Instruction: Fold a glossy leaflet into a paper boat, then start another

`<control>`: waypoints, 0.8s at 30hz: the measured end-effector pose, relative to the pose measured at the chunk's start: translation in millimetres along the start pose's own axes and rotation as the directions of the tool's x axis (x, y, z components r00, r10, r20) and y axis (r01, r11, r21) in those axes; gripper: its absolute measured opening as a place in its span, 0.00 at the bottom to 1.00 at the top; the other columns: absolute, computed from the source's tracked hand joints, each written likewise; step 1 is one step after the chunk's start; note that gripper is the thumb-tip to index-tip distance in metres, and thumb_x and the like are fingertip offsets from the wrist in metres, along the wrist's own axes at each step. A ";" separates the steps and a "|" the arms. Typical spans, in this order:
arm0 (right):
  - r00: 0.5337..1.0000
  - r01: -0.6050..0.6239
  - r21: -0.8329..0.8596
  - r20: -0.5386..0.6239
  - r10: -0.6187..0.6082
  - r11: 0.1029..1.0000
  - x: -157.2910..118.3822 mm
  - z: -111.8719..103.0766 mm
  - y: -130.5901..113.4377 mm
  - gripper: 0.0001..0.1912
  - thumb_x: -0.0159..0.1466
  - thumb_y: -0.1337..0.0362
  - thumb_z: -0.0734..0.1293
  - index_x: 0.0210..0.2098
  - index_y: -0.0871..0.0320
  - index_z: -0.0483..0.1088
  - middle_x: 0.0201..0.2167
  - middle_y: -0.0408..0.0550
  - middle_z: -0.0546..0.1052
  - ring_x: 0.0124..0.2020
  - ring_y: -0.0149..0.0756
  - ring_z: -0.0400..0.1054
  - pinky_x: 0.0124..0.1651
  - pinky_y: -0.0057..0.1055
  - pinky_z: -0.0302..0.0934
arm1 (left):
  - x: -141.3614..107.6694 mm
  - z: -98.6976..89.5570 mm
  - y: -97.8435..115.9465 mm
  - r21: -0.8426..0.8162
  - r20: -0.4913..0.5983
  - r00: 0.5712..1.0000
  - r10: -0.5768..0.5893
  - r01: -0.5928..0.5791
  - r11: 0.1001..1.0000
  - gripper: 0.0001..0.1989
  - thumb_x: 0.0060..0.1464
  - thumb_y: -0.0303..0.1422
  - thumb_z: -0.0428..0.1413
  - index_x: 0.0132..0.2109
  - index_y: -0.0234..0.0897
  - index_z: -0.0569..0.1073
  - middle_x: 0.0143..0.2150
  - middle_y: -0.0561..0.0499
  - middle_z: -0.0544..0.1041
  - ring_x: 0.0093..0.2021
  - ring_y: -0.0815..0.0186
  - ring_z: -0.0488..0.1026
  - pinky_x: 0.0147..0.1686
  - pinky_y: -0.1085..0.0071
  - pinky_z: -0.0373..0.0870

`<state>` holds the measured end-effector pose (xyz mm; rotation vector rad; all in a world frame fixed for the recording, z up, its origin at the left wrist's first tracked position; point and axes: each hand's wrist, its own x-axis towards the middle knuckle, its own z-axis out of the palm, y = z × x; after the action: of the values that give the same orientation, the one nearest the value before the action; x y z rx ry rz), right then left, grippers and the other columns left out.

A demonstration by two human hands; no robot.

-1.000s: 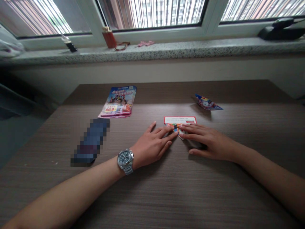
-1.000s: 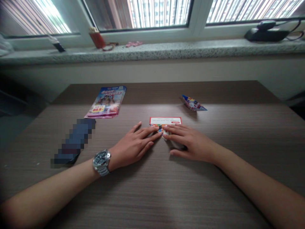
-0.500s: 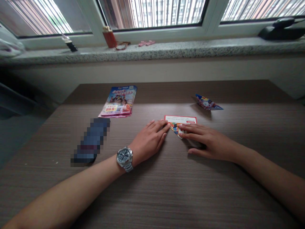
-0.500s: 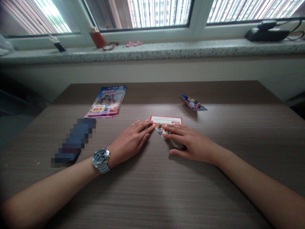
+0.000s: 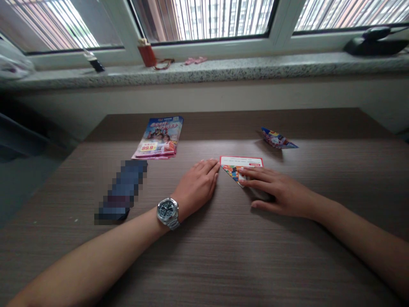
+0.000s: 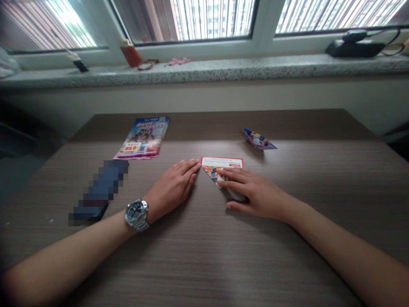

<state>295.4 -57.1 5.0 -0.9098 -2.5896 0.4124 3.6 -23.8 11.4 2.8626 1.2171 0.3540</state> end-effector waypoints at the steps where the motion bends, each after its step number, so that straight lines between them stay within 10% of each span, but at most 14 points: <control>1: 1.000 0.003 0.001 0.000 -0.003 1.000 0.1 -0.2 -0.3 0.31 0.66 0.57 0.72 0.67 0.51 0.65 0.70 0.54 0.64 0.70 0.51 0.59 0.71 0.53 0.56 | 0.0 0.1 -0.6 -0.003 -0.003 1.000 0.002 -0.002 1.000 0.22 0.73 0.32 0.42 0.67 0.28 0.67 0.67 0.40 0.69 0.65 0.55 0.68 0.68 0.55 0.63; 12: 0.994 0.094 -0.030 0.063 -0.092 0.995 0.9 2.7 -7.2 0.34 0.68 0.57 0.70 0.70 0.54 0.61 0.71 0.55 0.63 0.72 0.49 0.55 0.71 0.51 0.54 | -5.7 -12.0 8.5 -0.177 -0.006 0.965 0.264 -0.261 0.949 0.23 0.71 0.39 0.48 0.68 0.35 0.65 0.67 0.41 0.69 0.67 0.55 0.67 0.68 0.55 0.64; 24: 0.996 0.085 0.088 -0.033 -0.083 0.992 1.4 1.0 -8.1 0.24 0.69 0.64 0.67 0.64 0.53 0.67 0.69 0.57 0.66 0.69 0.46 0.61 0.68 0.46 0.61 | -7.2 -14.5 8.4 -0.224 0.067 0.951 0.302 -0.281 0.933 0.24 0.71 0.42 0.48 0.70 0.44 0.63 0.69 0.42 0.66 0.67 0.54 0.65 0.66 0.55 0.66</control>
<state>289.6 -62.5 7.5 -0.7682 -2.5504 0.4831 1.7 -35.9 24.8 2.8309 0.6882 0.3168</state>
